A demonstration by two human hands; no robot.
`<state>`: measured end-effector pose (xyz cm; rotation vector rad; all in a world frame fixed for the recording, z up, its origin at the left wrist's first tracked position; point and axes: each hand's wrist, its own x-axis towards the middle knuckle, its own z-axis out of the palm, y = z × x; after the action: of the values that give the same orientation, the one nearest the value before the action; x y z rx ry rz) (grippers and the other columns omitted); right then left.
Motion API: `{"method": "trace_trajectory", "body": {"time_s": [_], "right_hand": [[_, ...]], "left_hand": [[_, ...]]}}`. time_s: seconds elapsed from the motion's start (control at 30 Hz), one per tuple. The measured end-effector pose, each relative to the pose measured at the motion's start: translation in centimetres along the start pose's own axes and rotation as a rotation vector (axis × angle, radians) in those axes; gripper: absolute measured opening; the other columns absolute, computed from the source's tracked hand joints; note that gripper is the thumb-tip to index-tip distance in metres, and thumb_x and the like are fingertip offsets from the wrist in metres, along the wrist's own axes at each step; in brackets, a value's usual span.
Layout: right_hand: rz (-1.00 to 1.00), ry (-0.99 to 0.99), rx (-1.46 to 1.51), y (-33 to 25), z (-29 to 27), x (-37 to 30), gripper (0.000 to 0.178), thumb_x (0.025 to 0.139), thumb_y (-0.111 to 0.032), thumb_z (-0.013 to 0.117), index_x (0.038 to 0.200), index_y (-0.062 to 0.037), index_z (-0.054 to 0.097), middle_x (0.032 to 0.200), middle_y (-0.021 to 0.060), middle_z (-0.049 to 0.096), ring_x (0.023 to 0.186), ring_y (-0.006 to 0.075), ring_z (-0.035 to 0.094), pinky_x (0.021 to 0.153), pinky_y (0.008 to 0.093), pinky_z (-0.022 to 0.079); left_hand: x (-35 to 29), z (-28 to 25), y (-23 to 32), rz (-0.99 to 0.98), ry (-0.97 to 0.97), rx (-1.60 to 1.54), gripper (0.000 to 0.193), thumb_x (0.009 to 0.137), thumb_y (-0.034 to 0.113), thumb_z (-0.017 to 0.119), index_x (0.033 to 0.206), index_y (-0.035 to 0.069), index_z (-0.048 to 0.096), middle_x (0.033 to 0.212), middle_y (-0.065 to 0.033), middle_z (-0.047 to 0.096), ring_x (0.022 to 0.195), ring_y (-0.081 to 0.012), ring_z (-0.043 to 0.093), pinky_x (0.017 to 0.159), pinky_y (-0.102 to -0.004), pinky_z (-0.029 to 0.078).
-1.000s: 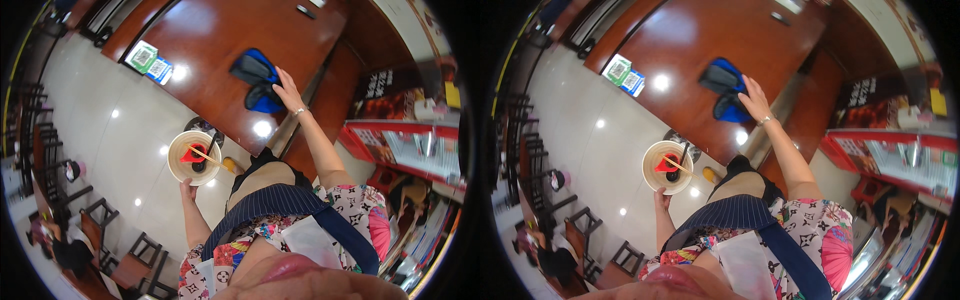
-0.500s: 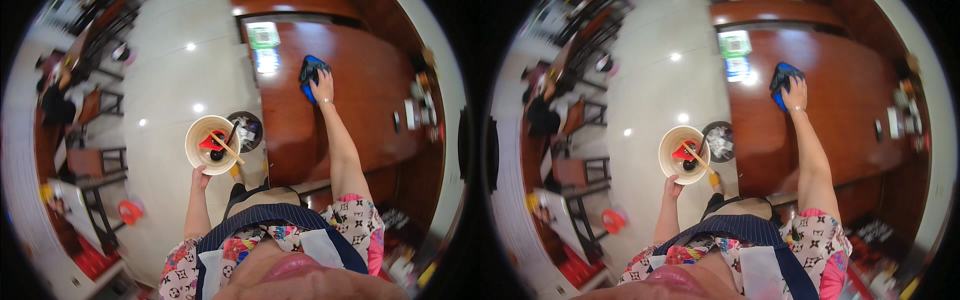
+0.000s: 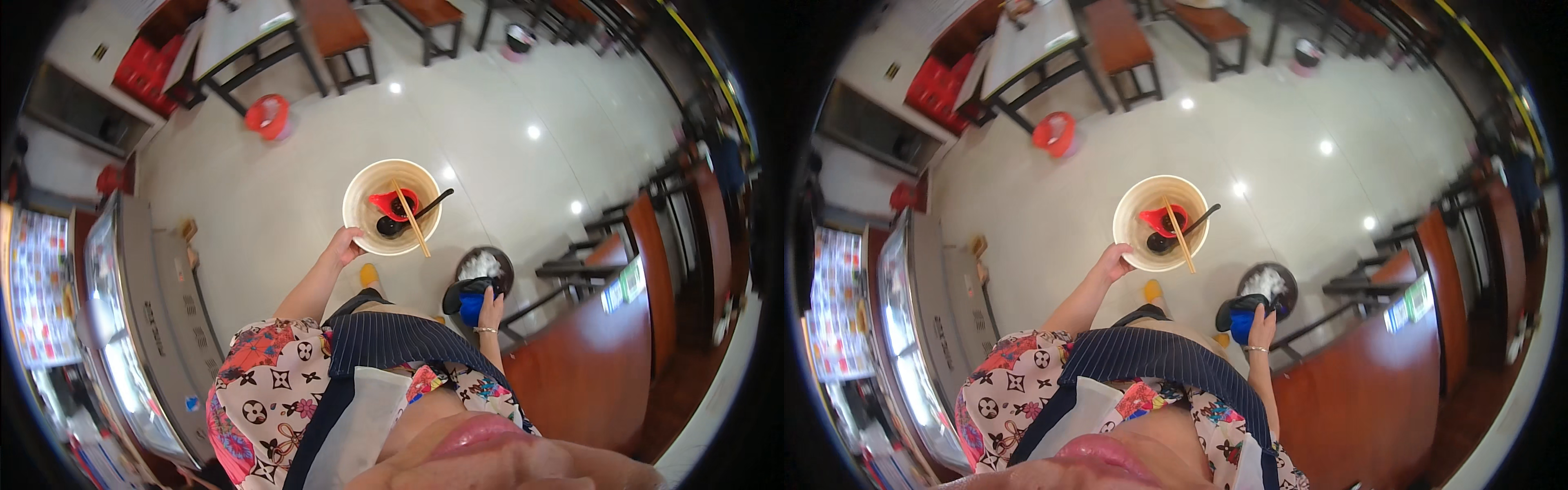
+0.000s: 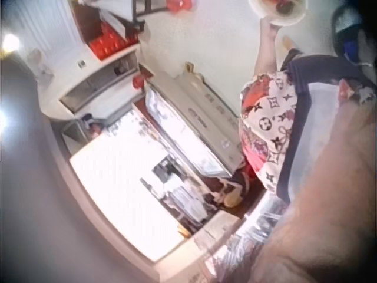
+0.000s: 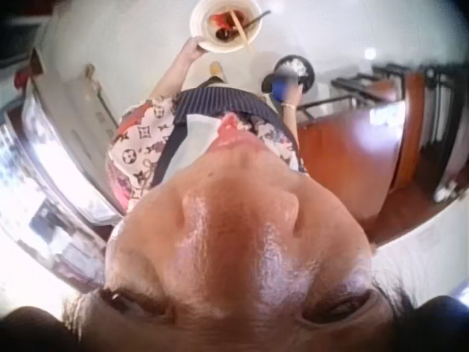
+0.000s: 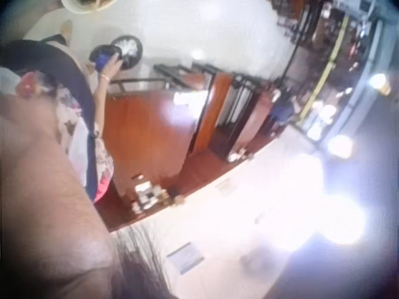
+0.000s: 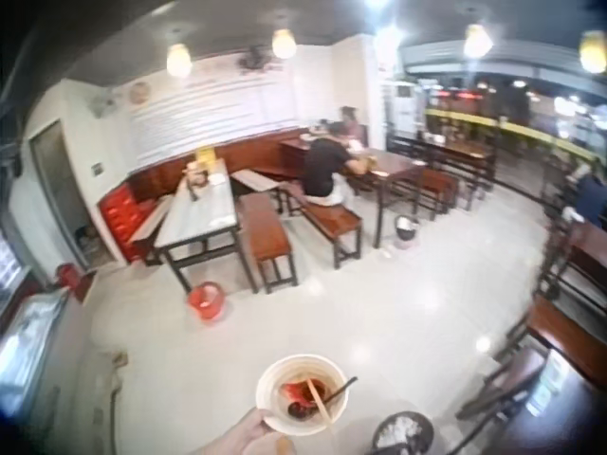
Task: The person prepares a bowl of soup by cutting noodles with scissors, adding broth and garnishes, then carries the bowl to a table and serves it to a customer. They then clear the table, wipe it with a cloth, and restock a refrigerated display case with various food items using tongs.
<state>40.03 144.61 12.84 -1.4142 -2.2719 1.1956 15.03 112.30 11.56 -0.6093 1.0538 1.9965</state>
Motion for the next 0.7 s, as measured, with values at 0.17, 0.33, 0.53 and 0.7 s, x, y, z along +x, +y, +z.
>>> {"method": "trace_trajectory", "body": {"time_s": [0.17,0.33,0.53,0.7], "right_hand": [[0.360,-0.239,0.324,-6.1,0.0,5.6,0.035,0.079,-0.012,0.055,0.110,0.0042,0.058,0.096,0.0118,0.062,0.082,0.0207,0.058,0.072,0.0347,0.048],[0.136,-0.440,0.267,-7.6,3.8,13.2,0.039,0.081,-0.026,0.069,0.107,0.0013,0.061,0.095,0.0115,0.064,0.080,0.0190,0.060,0.068,0.0315,0.050],[-0.526,-0.426,-0.331,-14.5,7.0,19.3,0.029,0.078,-0.025,0.066,0.092,-0.0005,0.065,0.092,0.0180,0.065,0.080,0.0309,0.062,0.075,0.0361,0.049],[-0.815,-0.492,-0.525,-16.5,8.2,21.2,0.028,0.081,-0.026,0.063,0.097,-0.0027,0.068,0.092,0.0174,0.066,0.085,0.0332,0.064,0.077,0.0378,0.050]], "left_hand": [[-3.7,-1.6,-2.1,0.172,0.088,-0.181,0.050,0.075,0.003,0.052,0.124,-0.005,0.043,0.115,-0.0189,0.058,0.101,-0.0322,0.062,0.089,-0.0447,0.053],[-5.9,-4.9,-4.2,0.346,0.145,-0.318,0.056,0.075,0.003,0.051,0.129,-0.005,0.038,0.121,-0.0213,0.054,0.106,-0.0363,0.059,0.089,-0.0490,0.052],[-9.6,-7.4,-7.8,0.473,0.411,-0.615,0.056,0.075,0.001,0.048,0.131,-0.001,0.037,0.125,-0.0195,0.051,0.109,-0.0349,0.056,0.086,-0.0498,0.053],[-12.7,-6.8,-11.2,0.586,0.553,-0.758,0.056,0.077,0.001,0.047,0.132,0.001,0.037,0.127,-0.0192,0.050,0.111,-0.0351,0.055,0.089,-0.0494,0.052]]}}
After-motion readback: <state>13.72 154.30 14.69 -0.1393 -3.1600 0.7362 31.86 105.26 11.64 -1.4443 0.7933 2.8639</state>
